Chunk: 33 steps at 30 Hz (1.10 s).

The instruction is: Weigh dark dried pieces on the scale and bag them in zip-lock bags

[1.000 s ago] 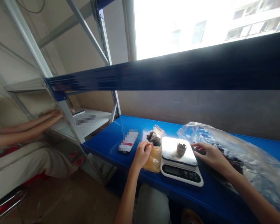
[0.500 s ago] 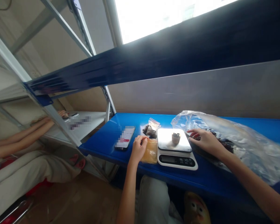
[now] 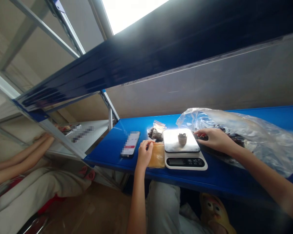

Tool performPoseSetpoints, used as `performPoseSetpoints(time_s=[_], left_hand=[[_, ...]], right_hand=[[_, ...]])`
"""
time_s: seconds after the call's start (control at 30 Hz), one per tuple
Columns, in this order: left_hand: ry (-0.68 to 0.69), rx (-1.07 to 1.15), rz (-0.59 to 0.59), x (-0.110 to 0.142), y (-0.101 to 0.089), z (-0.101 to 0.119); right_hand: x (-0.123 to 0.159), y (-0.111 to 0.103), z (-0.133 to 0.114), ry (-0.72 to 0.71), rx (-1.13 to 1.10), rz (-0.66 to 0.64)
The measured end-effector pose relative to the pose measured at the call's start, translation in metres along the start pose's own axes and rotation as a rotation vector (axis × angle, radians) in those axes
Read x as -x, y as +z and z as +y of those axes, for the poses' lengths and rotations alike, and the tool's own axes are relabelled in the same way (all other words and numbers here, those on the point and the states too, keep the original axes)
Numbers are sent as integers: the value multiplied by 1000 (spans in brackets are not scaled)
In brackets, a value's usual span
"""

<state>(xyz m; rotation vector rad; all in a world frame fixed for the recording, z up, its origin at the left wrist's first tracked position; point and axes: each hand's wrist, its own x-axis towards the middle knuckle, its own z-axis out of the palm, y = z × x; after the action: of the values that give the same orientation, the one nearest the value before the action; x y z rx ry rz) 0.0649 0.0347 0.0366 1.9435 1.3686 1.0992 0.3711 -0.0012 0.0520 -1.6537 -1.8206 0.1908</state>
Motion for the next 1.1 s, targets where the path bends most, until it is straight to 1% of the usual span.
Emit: performPoseSetpoints(time_s=[0.1,0.23,0.43,0.5,0.63,0.8,1.0,1.1], left_hand=[[-1,-3,-4,0,0,1],[9,4,-6,0,0,0],[12,-5,-1,0,0,1],[14,-5,-3,0,-1,1],[8,-6,-14,0,-1,-1],[14,-19,-8,-1,-1,-2],[23,-25,1,0,-1,-3],[23,-19,2,1,-1,-4]], right_hand=[[1,1,-1,-47,81,-46],[1,-2,-3,-31,71,-55],[0,-10,-9,75,5,-70],[-1,-11,-10,85,0,-71],[-1,-11,-10,56,11,3],[2,-11,-14,67,17,90],[3,-10,-15,78,-14,97],[3,-9,-20,34,-39,149]])
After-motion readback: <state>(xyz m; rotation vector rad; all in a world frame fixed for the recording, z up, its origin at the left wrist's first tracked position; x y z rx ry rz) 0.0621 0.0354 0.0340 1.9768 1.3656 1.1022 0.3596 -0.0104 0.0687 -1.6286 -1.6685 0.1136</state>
